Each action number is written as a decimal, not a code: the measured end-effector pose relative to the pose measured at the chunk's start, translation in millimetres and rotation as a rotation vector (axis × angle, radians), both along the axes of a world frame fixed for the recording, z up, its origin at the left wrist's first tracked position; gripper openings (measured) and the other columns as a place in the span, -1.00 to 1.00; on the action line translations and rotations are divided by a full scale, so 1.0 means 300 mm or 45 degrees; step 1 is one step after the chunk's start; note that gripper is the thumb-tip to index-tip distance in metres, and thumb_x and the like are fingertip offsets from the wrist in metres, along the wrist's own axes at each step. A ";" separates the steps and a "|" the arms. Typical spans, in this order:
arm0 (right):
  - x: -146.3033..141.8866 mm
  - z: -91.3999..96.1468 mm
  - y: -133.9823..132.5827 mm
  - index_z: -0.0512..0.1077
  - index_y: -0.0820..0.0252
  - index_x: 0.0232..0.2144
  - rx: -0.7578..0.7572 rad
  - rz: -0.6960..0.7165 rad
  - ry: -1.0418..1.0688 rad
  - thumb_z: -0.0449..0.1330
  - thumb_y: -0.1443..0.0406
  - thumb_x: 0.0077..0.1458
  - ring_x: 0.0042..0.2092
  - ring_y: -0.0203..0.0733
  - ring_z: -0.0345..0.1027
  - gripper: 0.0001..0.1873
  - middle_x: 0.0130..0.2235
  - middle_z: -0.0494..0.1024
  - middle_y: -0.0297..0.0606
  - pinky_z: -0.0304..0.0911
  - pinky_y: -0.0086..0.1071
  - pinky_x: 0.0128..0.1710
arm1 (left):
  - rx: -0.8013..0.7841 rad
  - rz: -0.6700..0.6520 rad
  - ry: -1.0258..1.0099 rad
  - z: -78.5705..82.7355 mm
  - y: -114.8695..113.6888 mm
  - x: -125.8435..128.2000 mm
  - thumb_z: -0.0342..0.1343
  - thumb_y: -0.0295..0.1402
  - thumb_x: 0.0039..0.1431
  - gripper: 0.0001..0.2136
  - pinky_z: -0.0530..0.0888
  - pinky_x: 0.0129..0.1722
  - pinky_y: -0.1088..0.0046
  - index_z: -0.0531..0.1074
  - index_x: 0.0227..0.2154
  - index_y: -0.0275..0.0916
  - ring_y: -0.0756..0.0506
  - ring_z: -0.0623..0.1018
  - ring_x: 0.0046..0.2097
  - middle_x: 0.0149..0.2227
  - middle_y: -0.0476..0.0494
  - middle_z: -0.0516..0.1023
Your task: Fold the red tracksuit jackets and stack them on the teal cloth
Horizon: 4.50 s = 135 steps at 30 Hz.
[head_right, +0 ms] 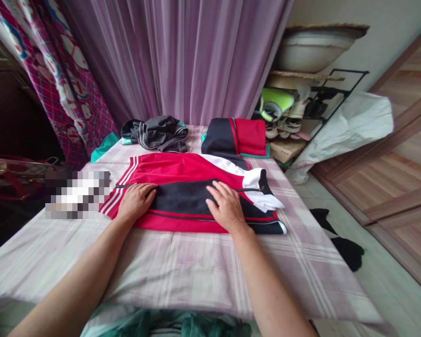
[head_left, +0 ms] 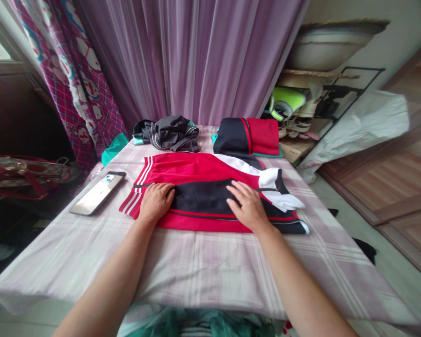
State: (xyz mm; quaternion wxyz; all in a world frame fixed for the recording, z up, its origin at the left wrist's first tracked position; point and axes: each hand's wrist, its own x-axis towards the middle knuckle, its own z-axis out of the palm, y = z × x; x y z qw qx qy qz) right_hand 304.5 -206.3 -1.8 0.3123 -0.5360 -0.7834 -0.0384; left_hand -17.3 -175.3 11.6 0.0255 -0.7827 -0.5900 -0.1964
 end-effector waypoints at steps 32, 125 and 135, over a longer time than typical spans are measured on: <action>0.276 -0.103 0.053 0.61 0.12 -0.31 -0.052 -0.150 0.297 0.07 0.19 0.12 -0.08 0.00 0.54 -0.68 -0.16 0.67 -0.13 0.41 -0.08 0.05 | 0.131 -0.381 -0.062 -0.056 -0.086 0.140 -0.04 -0.38 0.34 -0.75 0.40 0.15 0.11 0.56 -0.13 -0.13 -0.15 0.58 0.01 -0.04 -0.13 0.65; 0.258 0.511 0.714 0.53 0.21 -0.33 -0.236 -0.167 1.200 0.35 0.25 -0.01 -0.31 -0.20 0.50 -0.83 -0.40 0.60 -0.33 0.42 -0.36 -0.31 | -0.222 -0.060 0.245 0.171 0.555 -0.293 -0.12 -0.25 0.13 -0.71 0.45 -0.19 0.32 0.52 -0.32 -0.14 -0.20 0.59 -0.21 -0.28 -0.16 0.64; 0.306 0.386 0.204 0.52 0.11 -0.22 -1.071 0.205 1.218 0.44 0.05 -0.17 -0.21 -0.16 0.51 -0.54 -0.21 0.64 -0.27 0.39 -0.30 -0.13 | -0.170 -0.256 0.265 0.169 0.286 -0.303 -0.11 -0.46 0.20 -0.72 0.45 -0.13 0.31 0.53 -0.33 -0.16 -0.16 0.58 -0.19 -0.26 -0.19 0.62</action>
